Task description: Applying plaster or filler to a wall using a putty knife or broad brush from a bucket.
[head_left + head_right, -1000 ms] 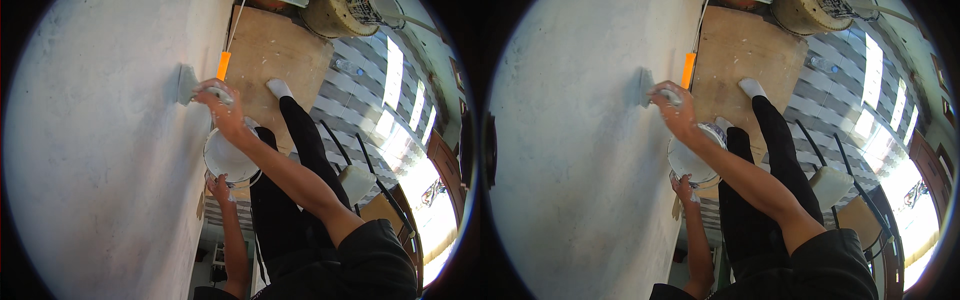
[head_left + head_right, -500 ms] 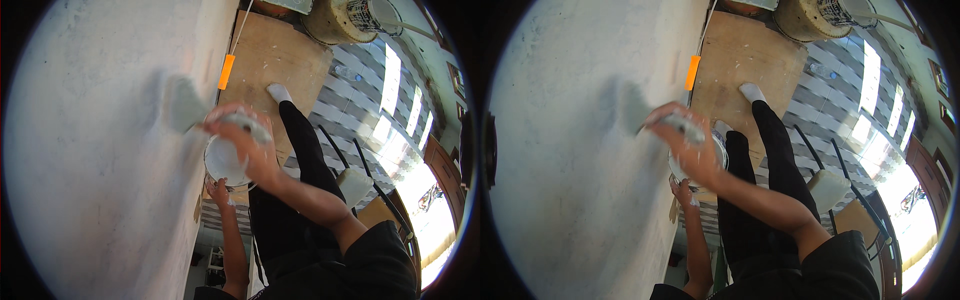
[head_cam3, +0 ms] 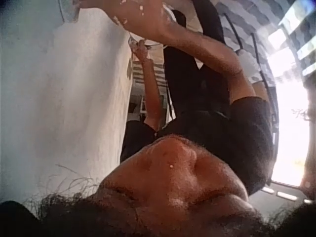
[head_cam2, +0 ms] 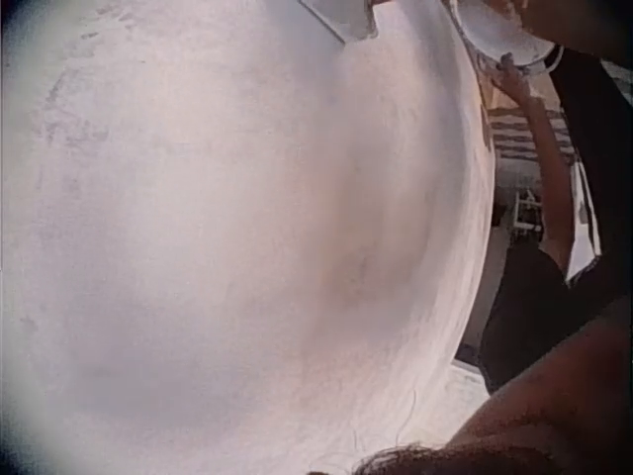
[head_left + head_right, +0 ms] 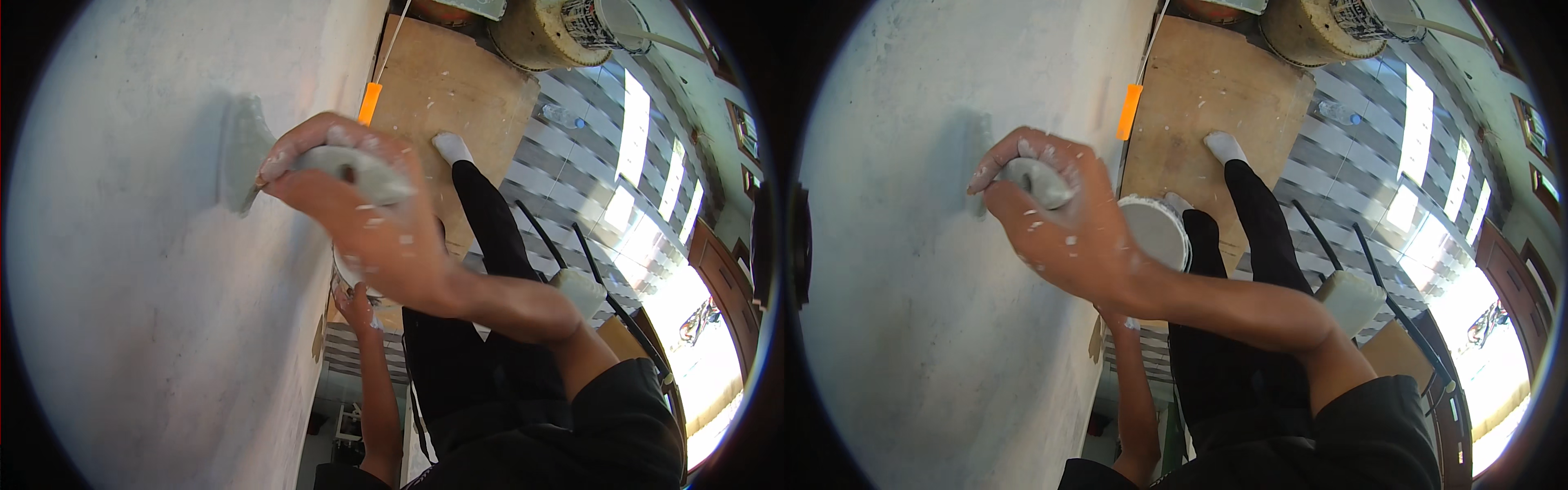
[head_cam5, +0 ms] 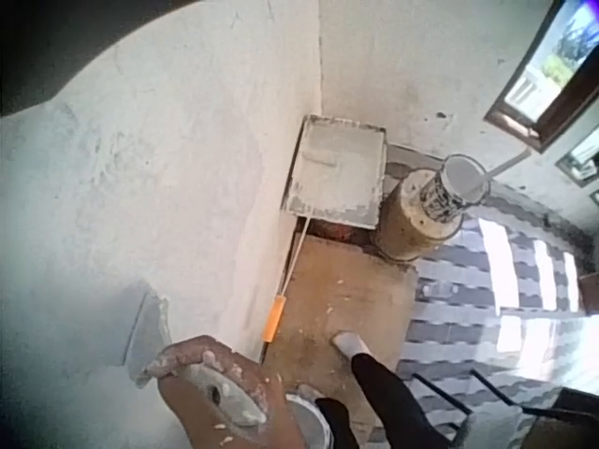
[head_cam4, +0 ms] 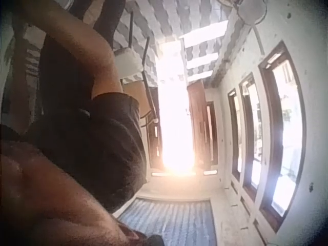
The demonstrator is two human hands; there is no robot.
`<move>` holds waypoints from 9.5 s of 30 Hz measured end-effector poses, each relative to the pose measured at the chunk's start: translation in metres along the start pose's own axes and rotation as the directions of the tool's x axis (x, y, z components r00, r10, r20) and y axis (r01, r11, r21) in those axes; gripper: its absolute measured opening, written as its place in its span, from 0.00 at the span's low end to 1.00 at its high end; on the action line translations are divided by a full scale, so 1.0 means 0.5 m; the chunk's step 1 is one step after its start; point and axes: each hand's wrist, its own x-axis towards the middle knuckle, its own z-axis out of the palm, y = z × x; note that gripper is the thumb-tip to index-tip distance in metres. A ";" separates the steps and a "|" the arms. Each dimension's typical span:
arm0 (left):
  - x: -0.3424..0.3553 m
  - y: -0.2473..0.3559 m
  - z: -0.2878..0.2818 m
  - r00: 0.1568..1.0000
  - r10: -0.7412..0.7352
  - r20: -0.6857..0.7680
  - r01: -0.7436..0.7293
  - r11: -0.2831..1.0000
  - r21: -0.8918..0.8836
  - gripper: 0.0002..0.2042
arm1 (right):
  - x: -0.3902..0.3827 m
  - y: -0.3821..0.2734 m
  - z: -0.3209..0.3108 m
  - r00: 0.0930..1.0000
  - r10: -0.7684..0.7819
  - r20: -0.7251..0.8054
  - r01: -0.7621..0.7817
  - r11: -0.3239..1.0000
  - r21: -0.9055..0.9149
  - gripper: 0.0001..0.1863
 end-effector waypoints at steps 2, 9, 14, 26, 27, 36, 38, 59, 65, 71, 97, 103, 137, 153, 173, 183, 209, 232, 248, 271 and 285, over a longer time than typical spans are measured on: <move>0.003 0.009 0.004 0.999 -0.038 0.029 0.036 0.998 0.056 0.26 | -0.010 -0.025 -0.035 0.990 -0.080 0.115 0.079 0.997 0.014 0.06; -0.020 0.134 0.090 0.976 0.128 0.176 -0.146 0.985 0.095 0.22 | -0.088 -0.069 -0.233 0.949 0.191 0.252 -0.074 0.908 -0.412 0.05; -0.019 0.141 0.132 0.957 0.156 0.244 -0.193 0.972 0.134 0.21 | -0.130 0.085 -0.291 0.889 0.443 0.117 -0.192 0.592 -0.782 0.05; -0.015 0.141 0.160 0.917 0.281 0.284 -0.330 0.933 0.145 0.20 | -0.100 0.334 -0.298 0.777 0.539 0.325 0.195 0.285 -0.939 0.13; -0.014 0.141 0.162 0.917 0.277 0.286 -0.328 0.934 0.145 0.20 | -0.102 0.333 -0.294 0.714 0.624 0.317 0.219 0.231 -0.948 0.15; -0.008 0.077 0.130 0.918 0.241 0.315 -0.327 0.909 0.258 0.15 | -0.090 0.343 -0.318 0.366 0.842 0.396 0.122 0.379 -0.917 0.15; -0.013 0.073 0.133 0.945 0.206 0.253 -0.256 0.948 0.188 0.14 | -0.091 0.334 -0.326 0.405 0.835 0.372 0.074 0.376 -0.924 0.13; 0.130 0.062 0.123 0.996 0.073 0.056 -0.067 0.992 -0.106 0.12 | -0.037 0.096 -0.336 0.799 0.567 0.200 -0.400 0.749 -0.528 0.15; 0.155 0.042 0.133 0.994 -0.014 0.107 0.033 0.983 -0.180 0.17 | -0.088 0.147 -0.306 0.833 0.546 0.089 -0.524 0.831 -0.187 0.17; 0.177 0.022 0.147 0.993 0.097 0.069 -0.083 0.981 -0.174 0.13 | -0.093 0.177 -0.252 0.862 0.506 0.041 -0.507 0.861 0.032 0.17; 0.124 -0.189 0.011 0.919 0.356 0.168 -0.371 0.927 0.065 0.20 | -0.095 0.250 0.012 0.955 0.103 -0.279 -0.138 0.985 -0.108 0.14; 0.082 -0.175 -0.008 0.953 0.237 0.189 -0.267 0.952 0.148 0.19 | -0.191 0.143 0.035 0.998 -0.018 -0.057 0.014 0.998 -0.065 0.14; 0.026 -0.113 -0.056 0.994 -0.073 0.087 0.075 0.997 -0.022 0.26 | -0.049 0.357 -0.087 0.942 0.176 -0.287 -0.114 0.968 0.223 0.09; 0.081 -0.315 -0.148 0.952 0.242 0.185 -0.298 0.868 0.397 0.27 | -0.249 0.095 0.054 0.992 0.029 0.124 -0.046 0.989 0.140 0.10; 0.034 -0.200 -0.115 0.815 0.489 0.312 -0.580 0.694 0.427 0.26 | -0.097 0.061 0.064 0.975 0.150 -0.163 -0.145 0.989 0.040 0.10; -0.013 -0.126 -0.075 0.952 0.228 0.202 -0.271 0.937 0.219 0.26 | -0.215 0.027 0.041 0.986 0.163 0.027 -0.164 0.956 0.242 0.12; -0.043 -0.036 -0.171 0.967 0.123 0.223 -0.131 0.991 0.021 0.26 | -0.156 0.084 0.061 0.988 -0.029 -0.149 0.078 0.939 0.334 0.09; -0.103 0.106 -0.219 0.947 0.163 0.277 -0.207 0.969 0.136 0.23 | -0.168 0.072 -0.055 0.994 0.030 -0.106 -0.009 0.980 0.200 0.12; -0.302 0.428 -0.153 0.758 0.581 0.297 -0.647 0.726 0.231 0.21 | -0.425 -0.318 -0.069 0.921 0.373 0.115 -0.266 0.815 -0.515 0.08; -0.472 0.601 -0.097 0.650 0.734 0.198 -0.760 0.620 0.196 0.18 | -0.272 -0.194 0.055 0.896 0.158 0.416 0.344 0.345 -0.873 0.09; -0.398 0.616 -0.076 0.779 0.616 0.115 -0.626 0.774 0.095 0.15 | -0.299 -0.516 0.011 0.879 0.286 0.383 -0.104 0.897 -0.429 0.11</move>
